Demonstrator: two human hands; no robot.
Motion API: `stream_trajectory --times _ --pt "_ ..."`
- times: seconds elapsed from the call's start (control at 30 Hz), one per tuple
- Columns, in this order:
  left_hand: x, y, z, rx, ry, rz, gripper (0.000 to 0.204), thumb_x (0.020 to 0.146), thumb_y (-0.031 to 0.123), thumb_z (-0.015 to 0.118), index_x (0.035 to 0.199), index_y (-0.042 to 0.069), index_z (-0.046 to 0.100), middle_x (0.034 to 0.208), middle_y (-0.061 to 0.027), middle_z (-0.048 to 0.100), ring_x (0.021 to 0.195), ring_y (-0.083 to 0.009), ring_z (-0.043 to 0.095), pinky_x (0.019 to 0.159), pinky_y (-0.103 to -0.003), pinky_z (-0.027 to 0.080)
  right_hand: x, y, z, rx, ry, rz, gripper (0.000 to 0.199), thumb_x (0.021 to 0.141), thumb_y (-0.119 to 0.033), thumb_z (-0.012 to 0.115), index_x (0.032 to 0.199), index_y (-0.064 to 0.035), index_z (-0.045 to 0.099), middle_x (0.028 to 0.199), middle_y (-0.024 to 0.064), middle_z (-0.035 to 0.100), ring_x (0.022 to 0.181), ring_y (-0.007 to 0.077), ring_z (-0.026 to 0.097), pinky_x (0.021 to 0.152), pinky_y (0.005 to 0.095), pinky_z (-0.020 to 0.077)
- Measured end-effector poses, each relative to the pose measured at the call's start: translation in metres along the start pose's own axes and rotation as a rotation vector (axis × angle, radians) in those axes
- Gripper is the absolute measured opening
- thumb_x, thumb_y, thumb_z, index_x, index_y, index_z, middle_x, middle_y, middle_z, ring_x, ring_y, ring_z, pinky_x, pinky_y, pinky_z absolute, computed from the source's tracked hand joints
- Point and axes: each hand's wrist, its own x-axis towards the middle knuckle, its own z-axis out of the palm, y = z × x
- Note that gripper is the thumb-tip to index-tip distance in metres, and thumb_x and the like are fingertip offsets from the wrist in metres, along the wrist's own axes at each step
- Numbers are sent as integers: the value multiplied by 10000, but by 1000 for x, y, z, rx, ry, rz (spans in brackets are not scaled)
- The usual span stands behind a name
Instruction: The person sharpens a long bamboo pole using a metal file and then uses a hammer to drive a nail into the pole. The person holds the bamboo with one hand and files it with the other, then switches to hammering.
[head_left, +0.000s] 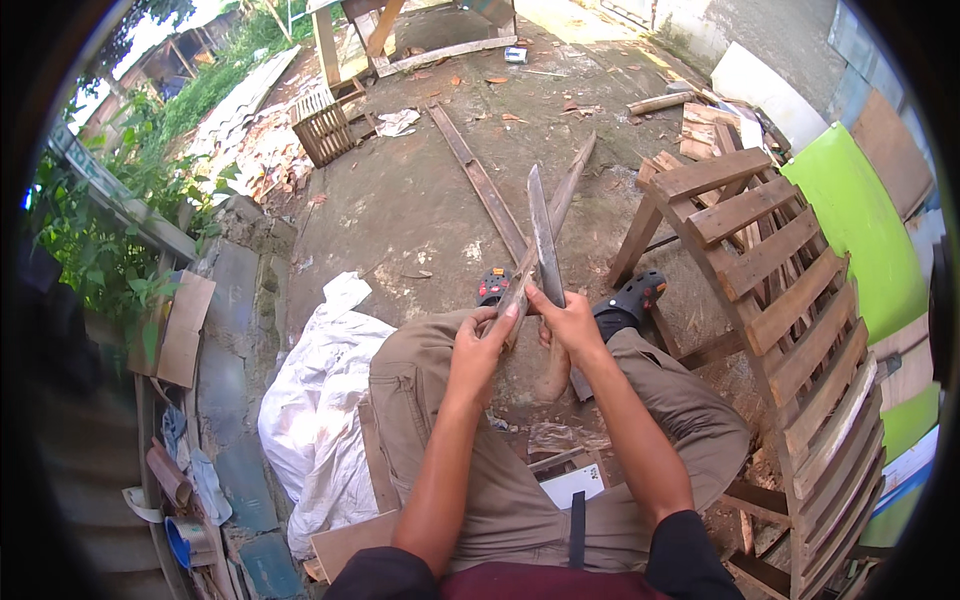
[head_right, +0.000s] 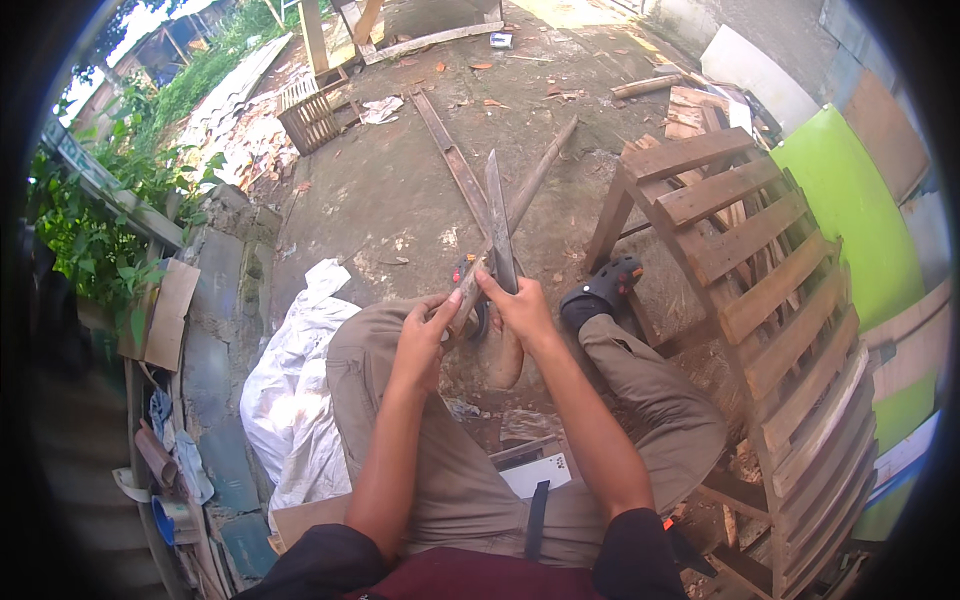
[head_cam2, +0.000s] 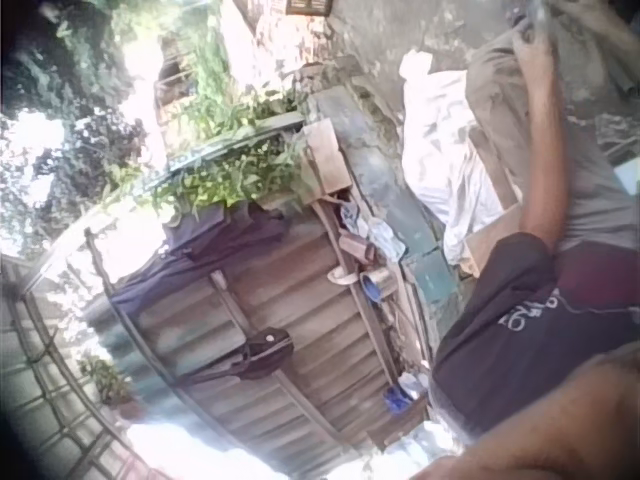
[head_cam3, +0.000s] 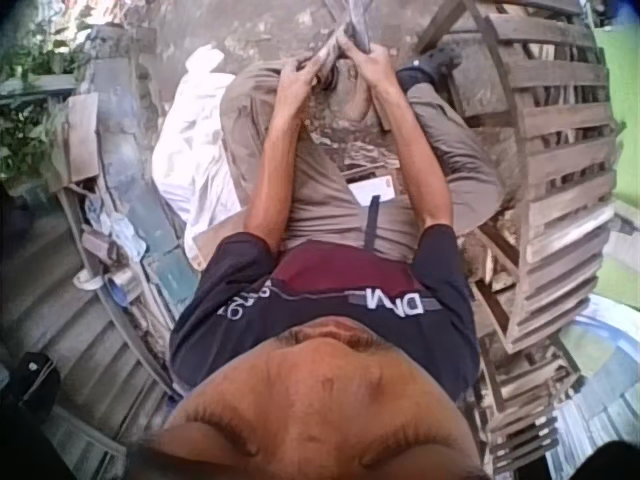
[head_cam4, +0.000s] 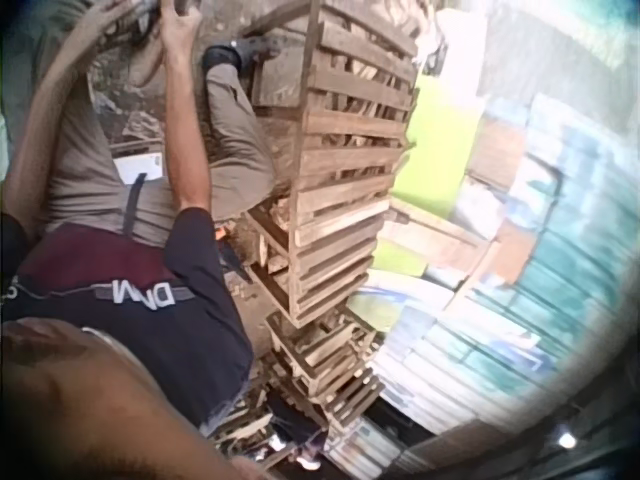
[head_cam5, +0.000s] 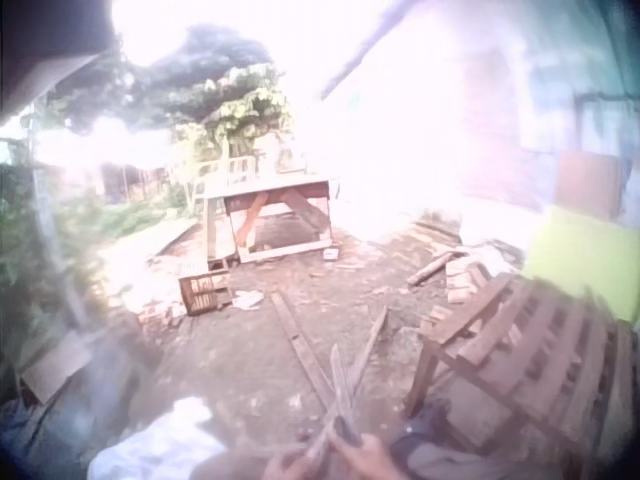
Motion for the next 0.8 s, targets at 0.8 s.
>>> stream_trajectory --times 0.8 --pt "-12 -5 11 3 -236 -488 297 784 303 747 989 134 617 845 -22 621 710 -169 619 583 -260 429 -76 -25 -61 -1280 -116 -667 599 916 -380 689 1427 -114 524 751 156 613 663 386 636 619 481 512"
